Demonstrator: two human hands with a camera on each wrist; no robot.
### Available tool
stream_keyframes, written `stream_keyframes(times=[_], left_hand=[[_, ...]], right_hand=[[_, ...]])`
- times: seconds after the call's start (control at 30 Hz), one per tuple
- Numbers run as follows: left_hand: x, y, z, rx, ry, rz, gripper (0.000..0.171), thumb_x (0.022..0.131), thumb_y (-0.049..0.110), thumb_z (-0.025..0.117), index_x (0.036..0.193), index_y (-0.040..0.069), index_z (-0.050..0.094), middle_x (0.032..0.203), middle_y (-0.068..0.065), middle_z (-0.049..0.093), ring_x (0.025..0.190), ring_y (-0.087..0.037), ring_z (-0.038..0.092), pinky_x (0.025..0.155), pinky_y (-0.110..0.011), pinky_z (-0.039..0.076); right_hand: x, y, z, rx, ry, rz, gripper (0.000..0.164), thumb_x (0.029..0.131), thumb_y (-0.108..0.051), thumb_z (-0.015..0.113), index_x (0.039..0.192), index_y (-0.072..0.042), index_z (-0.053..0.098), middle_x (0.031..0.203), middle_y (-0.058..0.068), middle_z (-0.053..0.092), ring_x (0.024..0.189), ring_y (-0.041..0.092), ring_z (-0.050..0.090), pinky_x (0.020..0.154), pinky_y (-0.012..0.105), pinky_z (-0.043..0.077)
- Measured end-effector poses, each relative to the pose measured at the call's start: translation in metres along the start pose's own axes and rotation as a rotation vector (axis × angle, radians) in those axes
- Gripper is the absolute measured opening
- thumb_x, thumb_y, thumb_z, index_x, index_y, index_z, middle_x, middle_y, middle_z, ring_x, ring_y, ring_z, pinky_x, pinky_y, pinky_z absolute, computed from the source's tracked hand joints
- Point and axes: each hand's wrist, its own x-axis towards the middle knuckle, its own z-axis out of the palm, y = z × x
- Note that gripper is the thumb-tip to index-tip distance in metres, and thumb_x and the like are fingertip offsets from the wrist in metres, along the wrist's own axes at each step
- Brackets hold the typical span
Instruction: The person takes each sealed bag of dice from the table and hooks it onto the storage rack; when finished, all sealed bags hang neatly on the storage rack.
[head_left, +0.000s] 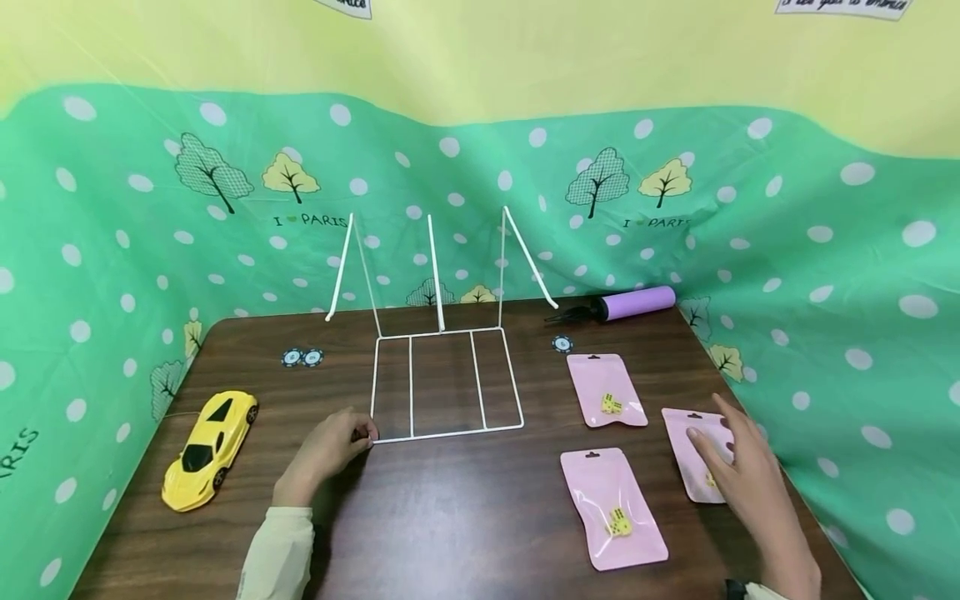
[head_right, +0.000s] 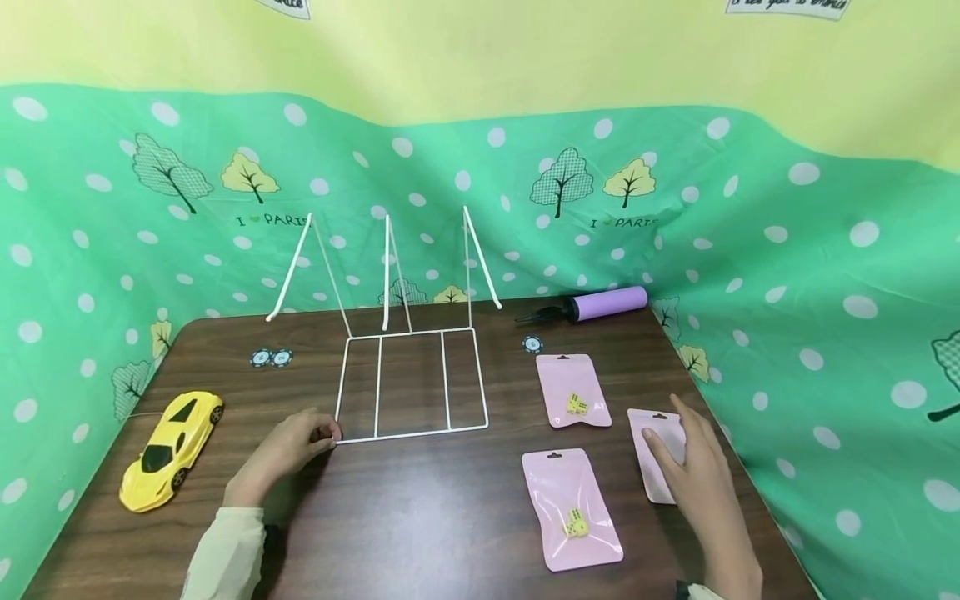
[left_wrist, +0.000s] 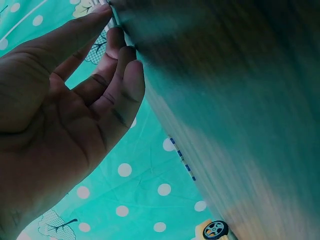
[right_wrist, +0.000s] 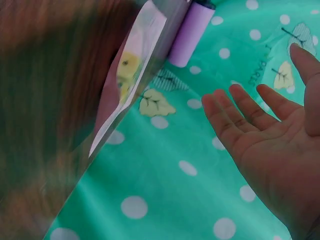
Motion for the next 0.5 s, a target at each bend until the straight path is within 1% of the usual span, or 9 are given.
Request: stream_keyframes(times=[0.03,0.13,0.2,0.23,0.27,0.37,0.5], left_hand=[[-0.001,0.000,0.001,-0.001,-0.004,-0.005,0.019,0.095,-0.002,0.077,0.087,0.014,0.073,0.089,0.000,0.062,0.082,-0.016,0.058,0.078,-0.042,0.052],[-0.002,0.001,0.002,-0.007,-0.008,-0.013,0.018,0.095,-0.002,0.077,0.087,0.014,0.072,0.090,-0.001,0.061,0.082,-0.017,0.058,0.078,-0.042,0.052],[-0.002,0.002,0.002,-0.010,-0.001,-0.010,0.019,0.095,-0.003,0.077,0.087,0.014,0.072,0.090,-0.001,0.061,0.082,-0.017,0.058,0.078,-0.042,0.052],[-0.002,0.002,0.001,-0.010,0.003,-0.004,0.018,0.095,-0.003,0.077,0.087,0.013,0.072,0.089,-0.001,0.061,0.082,-0.017,0.058,0.078,-0.043,0.052],[-0.002,0.002,0.001,-0.008,0.007,0.003,0.018,0.094,-0.003,0.077,0.087,0.013,0.072,0.089,-0.001,0.061,0.082,-0.017,0.059,0.078,-0.043,0.052],[-0.002,0.002,0.000,-0.003,0.015,0.018,0.018,0.094,-0.003,0.078,0.087,0.013,0.072,0.088,-0.001,0.061,0.082,-0.017,0.059,0.078,-0.043,0.052],[-0.001,0.002,0.000,-0.002,0.010,0.031,0.017,0.094,-0.002,0.078,0.087,0.013,0.072,0.088,0.000,0.061,0.082,-0.016,0.059,0.077,-0.042,0.052]], right_hand=[[-0.002,0.003,-0.002,-0.003,0.003,0.003,0.070,0.108,-0.026,0.068,0.162,0.007,0.036,0.153,0.039,0.045,0.130,0.056,0.050,0.095,0.061,0.048],[-0.006,0.011,-0.007,0.008,0.017,0.010,0.068,0.109,-0.025,0.067,0.160,0.009,0.038,0.153,0.040,0.044,0.131,0.059,0.048,0.102,0.064,0.044],[-0.008,0.016,-0.010,0.011,0.022,0.021,0.067,0.110,-0.026,0.065,0.160,0.010,0.038,0.152,0.041,0.043,0.130,0.060,0.047,0.105,0.068,0.041],[-0.008,0.018,-0.011,0.017,0.024,0.028,0.067,0.110,-0.025,0.065,0.160,0.011,0.038,0.152,0.042,0.042,0.132,0.062,0.046,0.104,0.074,0.037],[-0.008,0.020,-0.012,0.016,0.027,0.032,0.066,0.110,-0.026,0.064,0.159,0.011,0.038,0.152,0.042,0.042,0.131,0.062,0.046,0.102,0.076,0.036],[-0.009,0.025,-0.014,-0.003,0.018,0.057,0.067,0.111,-0.026,0.063,0.159,0.013,0.036,0.151,0.043,0.041,0.129,0.063,0.046,0.099,0.077,0.037],[-0.012,0.031,-0.016,-0.025,0.002,0.100,0.069,0.111,-0.025,0.064,0.159,0.014,0.034,0.151,0.044,0.040,0.129,0.065,0.045,0.100,0.078,0.037]])
